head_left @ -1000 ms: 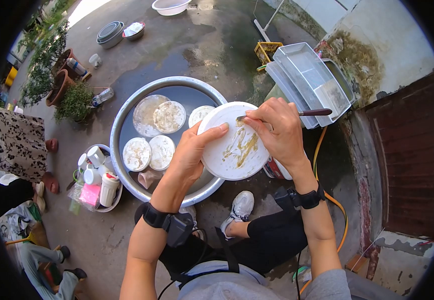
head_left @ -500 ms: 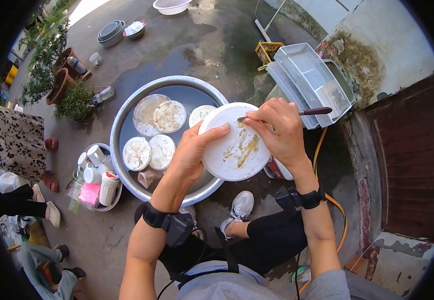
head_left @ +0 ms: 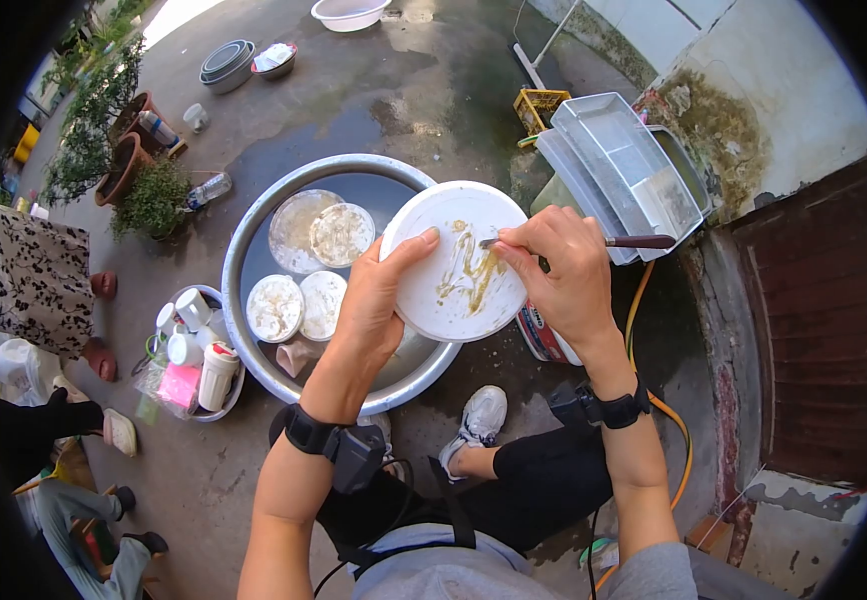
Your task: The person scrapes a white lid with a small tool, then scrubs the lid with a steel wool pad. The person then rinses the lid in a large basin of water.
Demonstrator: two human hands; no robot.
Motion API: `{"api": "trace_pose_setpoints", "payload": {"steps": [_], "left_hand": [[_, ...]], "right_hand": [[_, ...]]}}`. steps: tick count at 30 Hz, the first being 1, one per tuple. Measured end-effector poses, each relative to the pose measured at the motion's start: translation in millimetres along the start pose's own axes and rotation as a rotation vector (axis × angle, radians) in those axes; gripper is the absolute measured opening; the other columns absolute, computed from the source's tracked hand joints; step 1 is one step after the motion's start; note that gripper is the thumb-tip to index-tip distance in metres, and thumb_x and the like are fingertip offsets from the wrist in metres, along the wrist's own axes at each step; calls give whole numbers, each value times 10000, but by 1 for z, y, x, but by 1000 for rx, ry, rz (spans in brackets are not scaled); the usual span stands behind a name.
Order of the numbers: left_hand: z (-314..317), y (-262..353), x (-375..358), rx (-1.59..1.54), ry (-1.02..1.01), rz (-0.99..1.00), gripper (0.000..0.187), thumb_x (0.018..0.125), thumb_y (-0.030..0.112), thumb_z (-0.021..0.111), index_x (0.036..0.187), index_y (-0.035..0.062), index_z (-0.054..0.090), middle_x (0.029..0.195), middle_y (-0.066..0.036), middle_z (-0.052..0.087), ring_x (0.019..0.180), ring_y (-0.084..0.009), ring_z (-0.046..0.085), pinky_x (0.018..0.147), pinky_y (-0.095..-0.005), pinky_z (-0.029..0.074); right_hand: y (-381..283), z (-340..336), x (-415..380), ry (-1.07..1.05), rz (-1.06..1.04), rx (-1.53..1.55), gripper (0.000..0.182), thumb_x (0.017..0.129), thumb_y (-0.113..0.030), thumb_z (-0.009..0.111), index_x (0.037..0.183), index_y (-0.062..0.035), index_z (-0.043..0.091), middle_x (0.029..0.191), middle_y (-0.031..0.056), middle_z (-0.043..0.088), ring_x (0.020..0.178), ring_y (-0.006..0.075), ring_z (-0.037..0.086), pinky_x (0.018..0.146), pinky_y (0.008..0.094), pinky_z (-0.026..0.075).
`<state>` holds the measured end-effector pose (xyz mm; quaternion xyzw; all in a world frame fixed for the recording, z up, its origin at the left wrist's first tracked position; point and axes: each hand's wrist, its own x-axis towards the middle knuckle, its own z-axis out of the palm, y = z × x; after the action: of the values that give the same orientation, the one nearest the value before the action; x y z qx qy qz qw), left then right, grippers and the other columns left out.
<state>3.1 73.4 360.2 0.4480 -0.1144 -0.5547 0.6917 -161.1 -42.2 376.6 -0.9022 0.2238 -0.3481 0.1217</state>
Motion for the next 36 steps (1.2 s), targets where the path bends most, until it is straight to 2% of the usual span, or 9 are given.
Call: {"api": "trace_pose_setpoints", "payload": {"steps": [8,11,16,23,25,32,34,36], "left_hand": [[-1,1,2,64,31,-18,466,865,180,714,1245,-35,549,1124,-151,663,1001,-207,676,884,-333,553],[-4,1,3,55,24,-28,462,859,175,717,1238,-33,554,1119,-148,665,987,-207,680,873,-335,557],[-3,-2,4,80,33,-18,460,857,176,719,1235,-33,557,1110,-147,669,970,-208,684,858,-334,563],[1,-3,1,78,89,56,438,856,180,721,1209,-36,576,1093,-143,674,961,-200,683,847,-324,561],[4,-5,0,92,93,76,429,857,183,719,1199,-37,582,1088,-145,674,957,-199,683,844,-324,561],[4,-3,0,106,127,116,422,858,185,713,1191,-42,587,1083,-153,675,939,-198,685,823,-324,566],[4,-5,0,91,106,112,426,858,186,713,1194,-42,584,1087,-155,674,936,-199,685,817,-324,568],[6,-8,0,58,115,115,427,855,187,716,1191,-41,583,1086,-158,672,937,-201,686,811,-326,572]], "right_hand": [[1,0,1,35,-32,-26,134,778,-196,772,815,-131,660,769,-6,591,755,195,563,667,355,355],[0,0,1,-38,-85,12,135,777,-195,772,818,-131,660,762,-5,586,754,197,564,668,356,358],[-2,2,2,21,-11,-12,132,782,-189,768,820,-130,655,745,0,567,751,198,566,663,356,357],[-10,3,1,-10,-42,-21,131,782,-186,781,806,-113,674,742,1,586,711,194,555,649,349,354],[-11,4,1,36,50,-93,134,783,-191,779,805,-113,672,745,1,584,715,198,553,657,350,355],[-16,6,0,-21,-15,-60,142,788,-202,756,817,-134,635,750,2,558,746,209,558,660,365,356],[-12,7,2,77,27,-110,146,783,-204,757,818,-134,634,745,1,548,748,204,558,663,365,358],[-12,6,2,45,2,-120,147,781,-205,759,818,-135,635,746,1,549,749,203,558,664,366,358]]}}
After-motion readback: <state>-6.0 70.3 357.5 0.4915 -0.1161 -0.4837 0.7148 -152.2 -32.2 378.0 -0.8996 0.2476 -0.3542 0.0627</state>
